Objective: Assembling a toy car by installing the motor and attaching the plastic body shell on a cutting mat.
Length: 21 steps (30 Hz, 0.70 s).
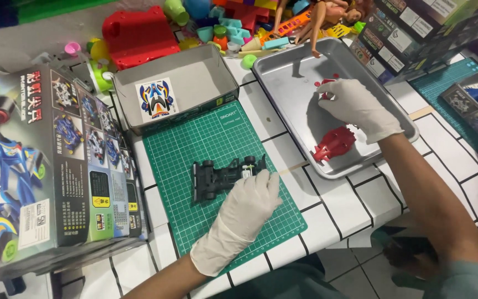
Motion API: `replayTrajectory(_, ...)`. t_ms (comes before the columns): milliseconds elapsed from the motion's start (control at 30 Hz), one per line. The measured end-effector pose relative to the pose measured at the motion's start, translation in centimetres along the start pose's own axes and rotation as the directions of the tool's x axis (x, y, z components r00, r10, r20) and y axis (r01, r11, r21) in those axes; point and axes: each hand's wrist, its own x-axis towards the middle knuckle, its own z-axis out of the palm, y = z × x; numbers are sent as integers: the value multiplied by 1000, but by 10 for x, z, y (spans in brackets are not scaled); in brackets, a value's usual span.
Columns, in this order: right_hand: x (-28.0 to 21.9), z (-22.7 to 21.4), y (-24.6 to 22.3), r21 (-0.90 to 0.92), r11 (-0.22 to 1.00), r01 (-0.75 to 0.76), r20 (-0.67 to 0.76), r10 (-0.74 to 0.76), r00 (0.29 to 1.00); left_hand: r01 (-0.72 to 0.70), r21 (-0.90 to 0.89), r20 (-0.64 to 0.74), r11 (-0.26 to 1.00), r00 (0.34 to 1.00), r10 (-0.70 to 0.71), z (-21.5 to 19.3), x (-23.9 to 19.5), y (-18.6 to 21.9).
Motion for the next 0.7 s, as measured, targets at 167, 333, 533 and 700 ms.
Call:
replayTrajectory(167, -12, 5, -16, 96, 991, 94, -81, -86, 993, 128, -477, -51, 870, 984, -173, -17, -4, -21)
replayTrajectory(333, -111, 22, -99, 386, 791, 474, -243, -409, 880, 423, -865, 245, 270, 826, -508, -31, 7, -32)
replayTrajectory(533, -147, 42, -140, 459, 548, 700, -552, -442, 707, 428, -793, 609, -433, 567, -555, -45, 16, -35)
replayTrajectory(700, -133, 3, -89, 475, 762, 440, -325, -313, 892, 440, -730, 681, -523, 408, -607, -32, -7, -55)
